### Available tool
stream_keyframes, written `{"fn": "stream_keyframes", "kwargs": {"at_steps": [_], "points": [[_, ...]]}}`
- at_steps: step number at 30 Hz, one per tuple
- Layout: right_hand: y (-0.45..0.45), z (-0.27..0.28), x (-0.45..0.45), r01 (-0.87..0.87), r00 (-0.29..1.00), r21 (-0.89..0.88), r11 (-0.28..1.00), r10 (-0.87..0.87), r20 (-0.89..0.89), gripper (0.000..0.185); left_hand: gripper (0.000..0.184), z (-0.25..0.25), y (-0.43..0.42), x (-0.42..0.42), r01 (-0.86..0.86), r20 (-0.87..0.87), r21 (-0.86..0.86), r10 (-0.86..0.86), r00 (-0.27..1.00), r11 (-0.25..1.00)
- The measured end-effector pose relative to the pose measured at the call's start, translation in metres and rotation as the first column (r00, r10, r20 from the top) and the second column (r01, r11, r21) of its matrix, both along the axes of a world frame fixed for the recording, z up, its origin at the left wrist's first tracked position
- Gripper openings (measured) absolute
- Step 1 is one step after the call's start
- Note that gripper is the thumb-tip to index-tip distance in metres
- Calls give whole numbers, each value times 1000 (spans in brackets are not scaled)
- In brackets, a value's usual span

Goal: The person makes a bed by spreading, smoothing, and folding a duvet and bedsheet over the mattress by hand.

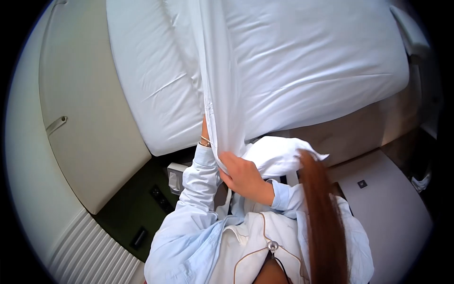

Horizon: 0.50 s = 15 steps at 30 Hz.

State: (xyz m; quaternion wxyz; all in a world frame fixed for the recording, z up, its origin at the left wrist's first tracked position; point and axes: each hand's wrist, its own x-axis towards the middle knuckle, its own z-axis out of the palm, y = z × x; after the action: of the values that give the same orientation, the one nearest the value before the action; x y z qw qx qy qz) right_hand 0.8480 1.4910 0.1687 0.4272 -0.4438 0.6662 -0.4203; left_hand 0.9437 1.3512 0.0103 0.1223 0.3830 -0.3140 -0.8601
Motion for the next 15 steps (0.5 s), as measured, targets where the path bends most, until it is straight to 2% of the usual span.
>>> {"fn": "stream_keyframes", "kwargs": {"at_steps": [2, 3, 4, 5, 6, 7, 8, 9, 10, 12, 13, 15], "points": [[1, 23, 7, -10, 1000, 26, 1000, 10, 2, 21, 24, 42, -3, -15, 31, 80, -369, -1, 997, 929], [0, 33, 9, -16, 999, 14, 1000, 17, -40, 21, 24, 58, -6, -18, 8, 39, -381, 7, 999, 924], [0, 44, 12, 2, 997, 21, 1000, 0, -75, 20, 28, 76, -11, -17, -94, -53, -65, 90, 995, 994], [2, 53, 17, 22, 995, 29, 999, -19, -100, 20, 33, 94, -12, -15, -148, -107, 268, 183, 977, 952], [2, 61, 23, 45, 992, 37, 998, -40, -119, 20, 33, 121, -13, -15, -145, -132, 262, 184, 974, 954], [2, 65, 27, 46, 990, 41, 998, -40, -137, 19, 43, 154, -16, -15, 23, 123, 44, -28, 992, 999], [2, 71, 31, 50, 986, 24, 998, -46, -158, 19, 55, 175, -16, -13, 239, 410, -127, -169, 896, 963], [0, 78, 36, 11, 987, 69, 998, 0, -159, 19, 73, 170, -17, 0, 440, 288, -551, -334, 898, 709], [-2, 84, 41, -31, 987, 117, 993, 49, -153, 18, 76, 178, -12, 4, 532, 438, -756, -309, 844, 380], [-11, 83, 50, -25, 986, 121, 992, 45, -163, 19, 67, 171, -9, 4, 448, 386, -751, -229, 894, 485], [-12, 76, 53, -30, 993, 125, 992, 43, -107, 19, 67, 160, -10, 11, 444, 386, -753, -221, 896, 486], [-9, 68, 55, -25, 998, 132, 991, 17, 66, 19, 52, 142, -14, 19, 296, 292, -506, -162, 943, 810]]}}
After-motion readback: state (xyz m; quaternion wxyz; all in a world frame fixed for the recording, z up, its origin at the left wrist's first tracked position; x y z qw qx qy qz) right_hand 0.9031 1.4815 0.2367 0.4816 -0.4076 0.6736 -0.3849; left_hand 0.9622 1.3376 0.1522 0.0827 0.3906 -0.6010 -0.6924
